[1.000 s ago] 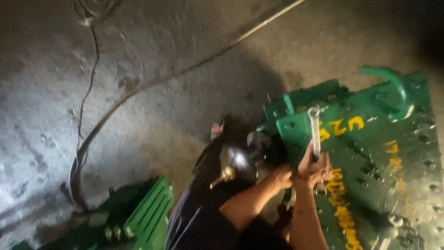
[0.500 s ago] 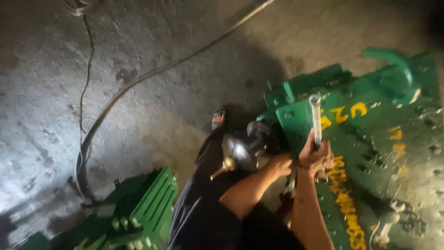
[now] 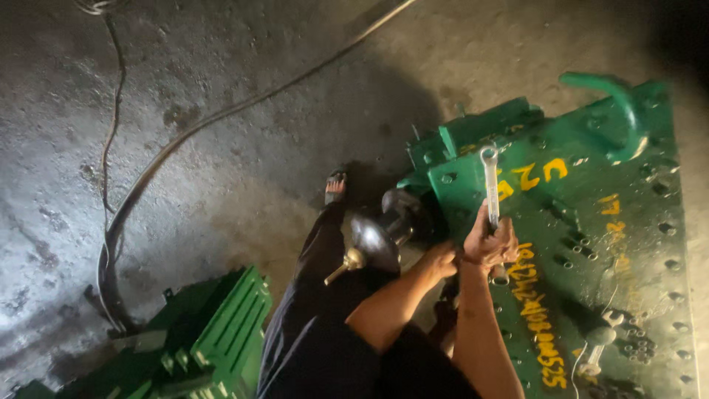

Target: The person uses a wrench to tighten bolts on a green metal plate attached to a large machine. They repeatedly reposition the wrench and apply force to secure the fasteners.

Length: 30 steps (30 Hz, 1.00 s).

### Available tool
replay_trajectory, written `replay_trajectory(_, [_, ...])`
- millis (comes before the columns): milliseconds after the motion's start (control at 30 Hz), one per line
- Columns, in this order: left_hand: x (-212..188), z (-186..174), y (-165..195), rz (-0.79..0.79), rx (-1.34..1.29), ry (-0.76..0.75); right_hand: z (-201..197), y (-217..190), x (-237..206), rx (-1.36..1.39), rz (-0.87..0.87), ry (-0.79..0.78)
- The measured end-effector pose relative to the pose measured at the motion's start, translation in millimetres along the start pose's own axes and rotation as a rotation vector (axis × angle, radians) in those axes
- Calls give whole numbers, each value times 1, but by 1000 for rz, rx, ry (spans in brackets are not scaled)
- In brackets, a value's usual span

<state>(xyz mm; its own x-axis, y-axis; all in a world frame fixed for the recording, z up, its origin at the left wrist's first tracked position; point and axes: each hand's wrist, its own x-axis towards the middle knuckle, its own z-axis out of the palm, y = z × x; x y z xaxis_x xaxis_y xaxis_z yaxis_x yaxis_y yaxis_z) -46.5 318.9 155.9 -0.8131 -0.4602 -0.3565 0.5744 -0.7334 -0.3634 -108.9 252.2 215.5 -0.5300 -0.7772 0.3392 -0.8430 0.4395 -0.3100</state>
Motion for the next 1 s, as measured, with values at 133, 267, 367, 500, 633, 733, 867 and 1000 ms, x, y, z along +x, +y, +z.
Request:
replay_trajectory(133, [-3, 2, -1, -5, 58, 140, 0, -5, 0, -79, 9, -91])
replay_trajectory(267, [-1, 3, 8, 56, 210, 123, 4, -9, 1, -78, 44, -58])
replay_trajectory(367, [1, 4, 16, 77, 232, 103, 8, -6, 0, 189, 131, -97])
replay_trajectory(500, [-1, 7, 23, 183, 479, 51, 6, -6, 0, -19, 57, -81])
replay_trajectory(633, [-2, 9, 26, 30, 57, -173, 7, -6, -2, 11, 33, -58])
replay_trajectory(733, [2, -2, 29, 988, 1891, -32, 13, -1, -7, -172, -407, 361])
replay_trajectory(867, [9, -19, 26, 272, 824, 99, 19, 6, -12, 153, 77, -58])
replay_trajectory(1000, [6, -26, 21, 350, 1143, 58, 21, 2, -7, -42, 26, -53])
